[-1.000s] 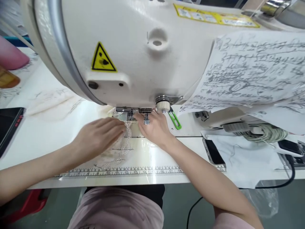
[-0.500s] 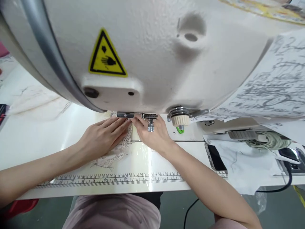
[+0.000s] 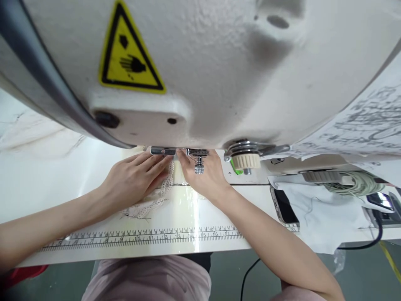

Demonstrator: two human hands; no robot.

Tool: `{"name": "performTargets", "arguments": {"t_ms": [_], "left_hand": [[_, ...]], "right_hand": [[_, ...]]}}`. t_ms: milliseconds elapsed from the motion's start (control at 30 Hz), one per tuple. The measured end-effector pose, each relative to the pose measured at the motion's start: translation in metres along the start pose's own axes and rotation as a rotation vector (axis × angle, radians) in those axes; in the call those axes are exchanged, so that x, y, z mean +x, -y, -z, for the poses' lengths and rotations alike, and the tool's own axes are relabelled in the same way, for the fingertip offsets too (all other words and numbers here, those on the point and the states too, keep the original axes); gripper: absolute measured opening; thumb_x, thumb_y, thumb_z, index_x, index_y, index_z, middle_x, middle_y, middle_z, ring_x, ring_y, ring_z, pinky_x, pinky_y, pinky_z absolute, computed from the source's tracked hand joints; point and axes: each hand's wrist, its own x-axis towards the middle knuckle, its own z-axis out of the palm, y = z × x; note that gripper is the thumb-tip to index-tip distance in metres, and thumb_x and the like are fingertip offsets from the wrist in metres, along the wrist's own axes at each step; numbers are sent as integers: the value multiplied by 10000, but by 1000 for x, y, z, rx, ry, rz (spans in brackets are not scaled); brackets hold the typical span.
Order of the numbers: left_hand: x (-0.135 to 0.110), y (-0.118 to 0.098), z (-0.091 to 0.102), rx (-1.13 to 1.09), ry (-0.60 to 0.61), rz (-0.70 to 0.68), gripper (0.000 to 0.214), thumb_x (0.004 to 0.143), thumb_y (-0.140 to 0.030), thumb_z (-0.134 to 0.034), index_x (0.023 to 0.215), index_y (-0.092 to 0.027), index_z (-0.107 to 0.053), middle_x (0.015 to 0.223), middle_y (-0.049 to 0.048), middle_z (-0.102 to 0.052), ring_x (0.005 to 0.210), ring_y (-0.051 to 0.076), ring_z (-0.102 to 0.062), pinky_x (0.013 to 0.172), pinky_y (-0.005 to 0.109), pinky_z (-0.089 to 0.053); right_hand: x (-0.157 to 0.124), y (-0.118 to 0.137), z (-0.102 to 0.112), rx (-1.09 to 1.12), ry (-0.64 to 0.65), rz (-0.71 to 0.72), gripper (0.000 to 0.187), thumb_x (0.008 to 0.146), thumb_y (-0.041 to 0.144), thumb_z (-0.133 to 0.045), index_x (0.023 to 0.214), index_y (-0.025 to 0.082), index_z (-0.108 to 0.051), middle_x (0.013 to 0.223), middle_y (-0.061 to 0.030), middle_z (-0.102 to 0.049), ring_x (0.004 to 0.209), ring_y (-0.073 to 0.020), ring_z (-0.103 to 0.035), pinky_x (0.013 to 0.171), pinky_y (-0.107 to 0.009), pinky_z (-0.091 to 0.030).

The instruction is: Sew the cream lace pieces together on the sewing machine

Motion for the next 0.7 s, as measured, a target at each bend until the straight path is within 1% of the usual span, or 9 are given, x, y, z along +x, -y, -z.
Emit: {"name": "performTargets", "arguments": {"t_ms": [167,267,400,533,633,700], "left_hand": [[0,0,0,-5,6,10,369,976,-306,-500,1209,-51,-630,1242,154,-643,1161,277,-618,924,383,-570],[-1,0,0,-22,-2,14,377,969,-305,-512,1220,-47,-624,1244,158,-641,1163,283,-616,919,385,-572],[-1,-1,-2,-58,-3,39,376,967,-298,-513,1236,-57,-618,1260,163,-628,1171,294,-610,908,405,-577],[-1,0,-2,-46,5,42,376,974,-304,-495,1237,-64,-619,1268,161,-621,1163,291,-617,889,405,-586],[-1,0,0,-17,5,33,379,978,-305,-488,1240,-63,-616,1268,154,-624,1144,279,-631,894,392,-584],[-1,0,-1,-6,6,32,383,981,-307,-481,1250,-66,-610,1263,147,-629,1137,273,-635,897,385,-582]], "right_hand": [[-3,-3,-1,-56,36,23,346,952,246,-453,1263,227,-601,980,-99,-697,946,-229,-608,855,-384,-440],[-5,-6,-5,-52,13,59,392,928,226,-494,1313,229,-565,981,-105,-699,926,-234,-614,857,-399,-448],[-5,-9,-8,-19,-46,83,394,915,197,-498,1301,217,-575,942,-109,-702,885,-235,-623,841,-410,-468],[-6,-9,-9,8,-44,77,409,905,208,-521,1311,220,-568,986,-120,-698,907,-247,-627,857,-431,-471],[-8,-8,-8,-7,-46,68,419,902,187,-508,1317,213,-559,934,-111,-696,881,-241,-625,873,-446,-466],[-10,-7,-6,-44,-74,74,424,904,161,-476,1318,206,-550,885,-97,-691,838,-226,-618,873,-447,-468]]}}
